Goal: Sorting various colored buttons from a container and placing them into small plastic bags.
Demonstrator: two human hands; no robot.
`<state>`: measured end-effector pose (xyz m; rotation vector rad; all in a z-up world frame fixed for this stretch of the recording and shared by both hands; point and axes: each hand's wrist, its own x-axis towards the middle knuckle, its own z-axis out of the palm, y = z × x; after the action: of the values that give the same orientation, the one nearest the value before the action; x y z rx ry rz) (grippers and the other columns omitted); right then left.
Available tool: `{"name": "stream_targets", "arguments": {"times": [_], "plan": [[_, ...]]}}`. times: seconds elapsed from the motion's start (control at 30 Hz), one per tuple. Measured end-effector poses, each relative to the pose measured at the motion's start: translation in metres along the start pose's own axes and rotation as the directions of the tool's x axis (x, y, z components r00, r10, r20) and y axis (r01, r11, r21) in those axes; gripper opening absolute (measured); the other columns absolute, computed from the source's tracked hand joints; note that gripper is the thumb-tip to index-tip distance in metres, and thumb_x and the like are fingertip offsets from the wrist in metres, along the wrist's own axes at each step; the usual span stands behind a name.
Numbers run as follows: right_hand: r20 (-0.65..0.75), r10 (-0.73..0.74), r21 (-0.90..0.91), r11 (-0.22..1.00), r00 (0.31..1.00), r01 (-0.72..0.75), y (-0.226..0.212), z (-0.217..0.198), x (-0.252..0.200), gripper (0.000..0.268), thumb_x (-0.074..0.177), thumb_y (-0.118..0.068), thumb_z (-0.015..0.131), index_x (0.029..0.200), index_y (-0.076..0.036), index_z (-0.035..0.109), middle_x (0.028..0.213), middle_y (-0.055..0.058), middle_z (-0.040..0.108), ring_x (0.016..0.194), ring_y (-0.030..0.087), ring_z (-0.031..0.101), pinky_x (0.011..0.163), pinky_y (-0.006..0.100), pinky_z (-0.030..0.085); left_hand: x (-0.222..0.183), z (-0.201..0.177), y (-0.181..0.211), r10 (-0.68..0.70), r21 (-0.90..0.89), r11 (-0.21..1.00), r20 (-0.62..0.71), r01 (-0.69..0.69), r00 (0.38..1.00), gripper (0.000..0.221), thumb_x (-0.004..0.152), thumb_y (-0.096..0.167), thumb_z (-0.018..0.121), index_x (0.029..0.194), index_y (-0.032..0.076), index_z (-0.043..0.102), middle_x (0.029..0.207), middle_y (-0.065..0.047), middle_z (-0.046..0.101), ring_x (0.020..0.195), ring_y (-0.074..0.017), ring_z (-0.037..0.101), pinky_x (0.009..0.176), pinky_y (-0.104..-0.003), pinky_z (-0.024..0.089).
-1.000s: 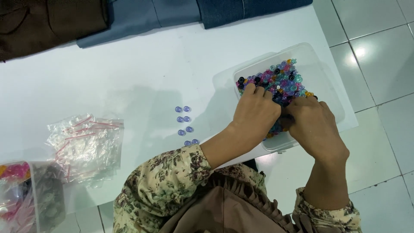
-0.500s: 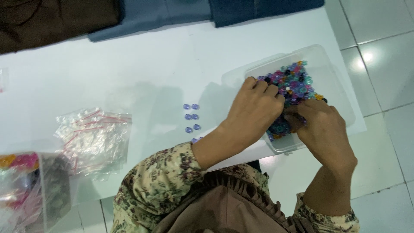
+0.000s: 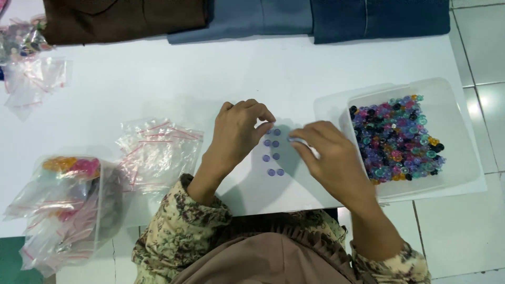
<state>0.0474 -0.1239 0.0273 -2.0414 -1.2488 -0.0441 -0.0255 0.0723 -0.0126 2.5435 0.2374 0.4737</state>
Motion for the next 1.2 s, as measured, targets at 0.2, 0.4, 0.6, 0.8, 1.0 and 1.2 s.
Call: {"name": "stream_targets", "arguments": {"times": [0.2, 0.4, 0.6, 0.8, 1.0, 1.2], "plan": [[0.119, 0.147, -0.085, 0.987, 0.982, -0.137, 0.035, 0.056, 0.019, 0.015, 0.091, -0.003, 0.075, 0.106, 0.001, 0.077, 0.087, 0.015, 0.071, 0.08, 0.026, 0.07, 0.066, 0.031, 0.058, 0.0, 0.036, -0.032, -0.045, 0.088, 0.995, 0.05, 0.04, 0.998, 0.013, 0.079, 0.012, 0.084, 0.087, 0.018, 0.076, 0.078, -0.001, 0.073, 0.075, -0.0195, 0.072, 0.083, -0.039, 0.051], [0.171, 0.202, -0.108, 0.977, 0.964, -0.186, 0.04, 0.064, 0.022, 0.017, 0.092, -0.002, 0.074, 0.109, 0.001, 0.076, 0.089, 0.015, 0.071, 0.083, 0.026, 0.071, 0.068, 0.031, 0.059, 0.0, 0.044, -0.034, -0.085, 0.122, 0.99, 0.083, 0.075, 0.993, 0.012, 0.078, 0.011, 0.083, 0.086, 0.017, 0.076, 0.077, -0.003, 0.072, 0.076, -0.0218, 0.073, 0.083, -0.043, 0.052], [0.139, 0.18, -0.051, 0.983, 0.974, -0.174, 0.03, 0.045, 0.017, 0.017, 0.095, -0.003, 0.071, 0.111, 0.001, 0.076, 0.089, 0.014, 0.07, 0.082, 0.023, 0.069, 0.069, 0.029, 0.058, -0.002, 0.025, -0.021, -0.087, 0.106, 0.991, 0.073, 0.079, 0.994, 0.012, 0.081, 0.011, 0.081, 0.091, 0.016, 0.078, 0.079, -0.005, 0.073, 0.077, -0.0224, 0.073, 0.083, -0.043, 0.053], [0.014, 0.066, 0.043, 0.997, 0.998, -0.066, 0.005, 0.016, -0.004, 0.012, 0.096, -0.004, 0.07, 0.106, -0.002, 0.076, 0.087, 0.013, 0.068, 0.082, 0.025, 0.069, 0.07, 0.033, 0.06, -0.001, 0.004, 0.024, -0.008, 0.021, 1.0, 0.03, 0.008, 1.0, 0.007, 0.089, 0.015, 0.078, 0.096, 0.016, 0.077, 0.08, -0.004, 0.072, 0.078, -0.0223, 0.073, 0.084, -0.041, 0.053], [-0.108, 0.066, 0.013, 0.998, 0.992, -0.065, 0.004, -0.038, -0.039, 0.014, 0.087, -0.003, 0.08, 0.101, -0.005, 0.081, 0.089, 0.012, 0.074, 0.077, 0.024, 0.07, 0.069, 0.035, 0.06, 0.017, 0.01, 0.078, 0.174, -0.09, 0.981, 0.01, -0.173, 0.985, 0.012, 0.09, 0.014, 0.077, 0.1, 0.019, 0.075, 0.086, -0.001, 0.071, 0.085, -0.0197, 0.072, 0.083, -0.035, 0.049], [-0.08, 0.223, -0.262, 0.936, 0.972, -0.236, 0.074, -0.095, -0.072, 0.014, 0.097, -0.006, 0.073, 0.11, -0.002, 0.078, 0.106, 0.014, 0.073, 0.104, 0.029, 0.066, 0.091, 0.04, 0.054, 0.045, 0.079, 0.117, 0.411, -0.001, 0.91, 0.129, -0.415, 0.902, 0.023, 0.086, 0.002, 0.066, 0.093, 0.022, 0.077, 0.089, 0.002, 0.068, 0.082, -0.0251, 0.063, 0.077, -0.042, 0.038]]}}
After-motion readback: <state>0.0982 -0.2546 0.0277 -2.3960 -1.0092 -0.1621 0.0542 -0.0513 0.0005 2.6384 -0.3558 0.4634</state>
